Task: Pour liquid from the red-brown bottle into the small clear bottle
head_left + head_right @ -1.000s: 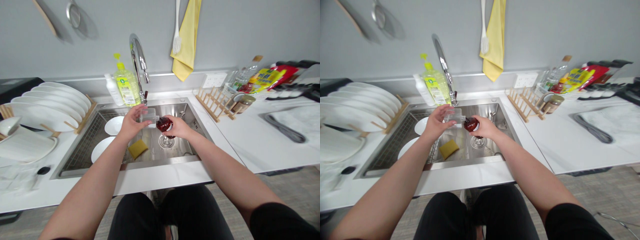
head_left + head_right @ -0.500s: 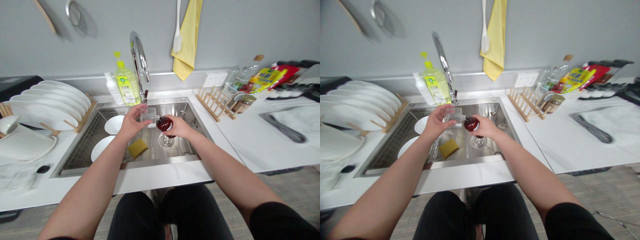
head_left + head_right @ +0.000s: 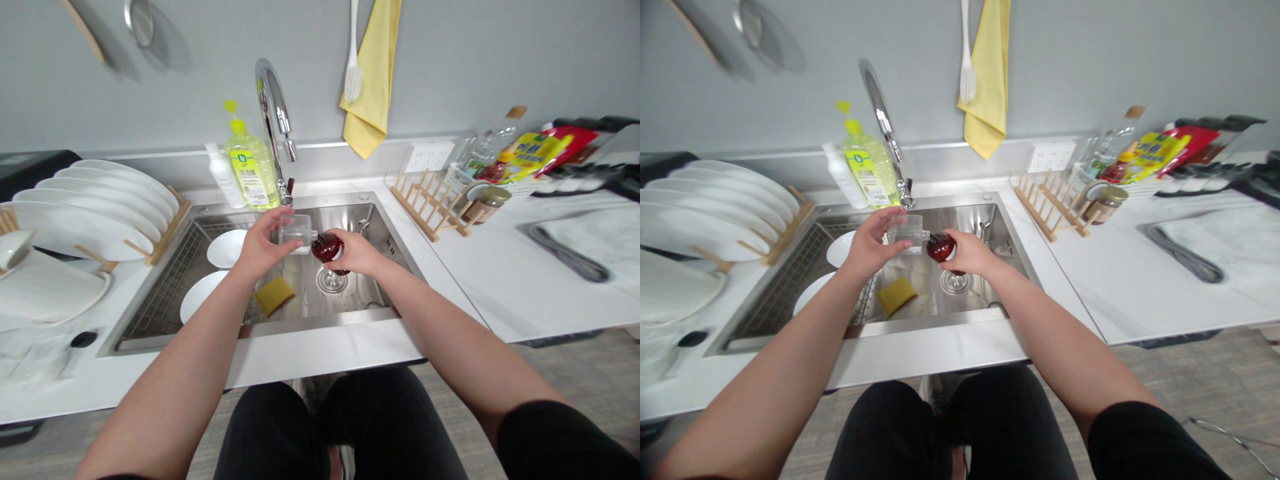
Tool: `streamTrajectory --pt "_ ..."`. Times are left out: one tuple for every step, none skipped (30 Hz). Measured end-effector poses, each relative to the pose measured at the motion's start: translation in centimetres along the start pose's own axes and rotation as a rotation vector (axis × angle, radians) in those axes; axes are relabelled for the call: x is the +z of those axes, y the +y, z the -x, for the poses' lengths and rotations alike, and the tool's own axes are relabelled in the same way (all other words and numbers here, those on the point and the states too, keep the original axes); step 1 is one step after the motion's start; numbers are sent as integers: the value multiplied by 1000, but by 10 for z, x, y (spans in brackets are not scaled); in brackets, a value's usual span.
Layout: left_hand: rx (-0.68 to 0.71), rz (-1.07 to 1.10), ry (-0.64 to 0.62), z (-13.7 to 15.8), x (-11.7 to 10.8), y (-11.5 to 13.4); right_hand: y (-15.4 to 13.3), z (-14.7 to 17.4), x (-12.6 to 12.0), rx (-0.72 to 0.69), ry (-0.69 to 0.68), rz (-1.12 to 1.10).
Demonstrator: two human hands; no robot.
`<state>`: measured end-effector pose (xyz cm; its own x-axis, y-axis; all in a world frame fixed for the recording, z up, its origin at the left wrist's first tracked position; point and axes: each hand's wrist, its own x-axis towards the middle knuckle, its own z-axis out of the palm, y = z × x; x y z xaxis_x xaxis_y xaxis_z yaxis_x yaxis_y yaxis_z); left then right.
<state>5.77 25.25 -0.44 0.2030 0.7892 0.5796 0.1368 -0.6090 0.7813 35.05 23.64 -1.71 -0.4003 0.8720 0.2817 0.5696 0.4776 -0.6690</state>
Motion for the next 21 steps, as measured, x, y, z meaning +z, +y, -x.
streamTrajectory --pt "3 -5 -3 0 0 0 0 0 0 -1 -1 0" --pt "6 -9 -7 0 -1 0 0 0 0 -2 0 1" --pt "9 -12 -12 0 -1 0 0 0 0 -1 1 3" --pt "11 -15 -14 0 -1 1 0 0 0 0 1 5" --pt "12 -19 -16 0 -1 1 0 0 0 0 -1 7" --pt "11 -23 -15 0 -1 2 0 0 0 0 -4 8" --pt "9 -28 -14 0 0 3 -1 0 0 0 -6 10" --pt "6 -35 -15 0 0 4 -1 0 0 0 -7 12" --pt "3 -41 -14 0 0 5 -1 0 0 0 -8 14" --pt "2 -49 -14 0 0 6 -2 0 0 0 -8 16" --pt "1 -56 -15 0 0 7 -2 0 0 2 -9 17" --pt "1 -64 -18 0 0 8 -2 0 -1 3 -11 17" --pt "2 -72 -21 0 0 9 -2 -1 -1 6 -13 19" --pt "4 -80 -23 0 0 9 -2 -1 0 10 -15 21" --pt "6 -87 -25 0 0 10 -2 -1 0 13 -18 22" --pt "8 -93 -28 0 -1 10 -2 -1 0 15 -20 23" --pt "10 -100 -29 1 -1 10 -2 -1 0 16 -22 22" --pt "12 -107 -30 1 -1 10 -2 -1 0 15 -25 20" --pt "14 -112 -31 1 -1 11 -2 -1 0 14 -27 18" --pt "16 -117 -31 1 -1 11 -2 -1 0 12 -27 17" --pt "17 -120 -31 1 -1 12 -2 -1 0 12 -27 19"
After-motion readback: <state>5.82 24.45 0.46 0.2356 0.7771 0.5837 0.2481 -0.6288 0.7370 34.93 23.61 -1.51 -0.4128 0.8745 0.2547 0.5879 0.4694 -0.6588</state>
